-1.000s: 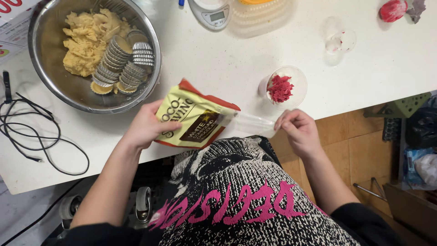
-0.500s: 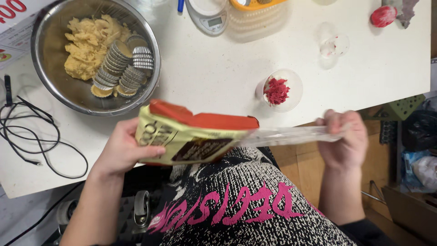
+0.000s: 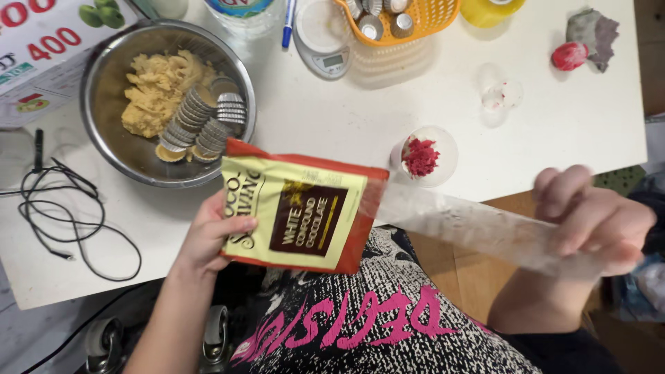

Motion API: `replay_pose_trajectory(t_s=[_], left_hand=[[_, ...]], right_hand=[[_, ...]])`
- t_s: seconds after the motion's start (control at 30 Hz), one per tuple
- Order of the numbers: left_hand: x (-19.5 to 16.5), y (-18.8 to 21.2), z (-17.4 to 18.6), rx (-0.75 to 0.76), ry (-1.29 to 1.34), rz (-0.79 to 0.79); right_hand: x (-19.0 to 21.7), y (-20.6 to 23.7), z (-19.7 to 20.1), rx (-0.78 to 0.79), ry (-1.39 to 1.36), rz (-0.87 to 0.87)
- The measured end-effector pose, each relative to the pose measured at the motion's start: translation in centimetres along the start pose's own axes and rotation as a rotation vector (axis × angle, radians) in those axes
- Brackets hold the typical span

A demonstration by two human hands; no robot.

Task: The person opens a bag of white chocolate shavings and pours some into a small bowl on the table. They then pick up a ball of red dough, wrap it in plastic wrap, and walk to the sink to rinse their hands.

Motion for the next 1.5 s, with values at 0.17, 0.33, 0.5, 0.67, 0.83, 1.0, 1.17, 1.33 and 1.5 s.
replay_pose_trajectory(t_s=[0.17,0.33,0.5,0.67,0.83,1.0,1.17,1.33,1.5], left_hand=[[0.3,-1.4,-0.7,-0.125,-0.197,-0.111],[1.1,-1.8,-1.4,-0.148,-0.29,-0.114],[0.1,-0.3,-1.4,-0.184,-0.359,-0.156],[-1.0,1.7,-1.3,-0.379,-0.764,-0.112],[-2.0,1.8,-2.9,-0.316,-0.852,-0.197],[-1.1,2.1,-3.3,-0.258,-0.843,-0.151],[-0.5,2.2,-2.8,-0.245,-0.795,-0.157],[0.3,1.8,-1.8,-0.227,-0.707,-0.16],[1.9,1.2,-0.3,-0.194,-0.548,-0.134]], right_hand=[[-6.0,0.5,-1.0,0.043,-0.21,-0.165],[-11.1,3.0,1.9,-0.257,-0.588,-0.261],[-10.1,1.8,4.1,-0.346,-0.573,-0.339],[-13.0,1.4,1.9,-0.168,0.282,-0.76],[-22.0,2.3,-7.8,0.205,0.58,-0.692],[-26.6,3.9,-9.2,0.233,0.814,-0.775],[-28.2,7.8,-7.1,0.287,0.633,-1.26],[-26.0,5.4,-9.2,0.438,0.835,-0.627],[-27.3,6.6,-7.5,0.227,0.597,-0.872]])
Point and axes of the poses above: each hand's wrist, its own y-axis away from the middle knuckle, its own z-axis out of the back of the hand, x = y × z, the point moved 8 cm from there along -y, towards the middle knuckle, and after that the axes turned 5 degrees about -y, right-handed, at the moved point
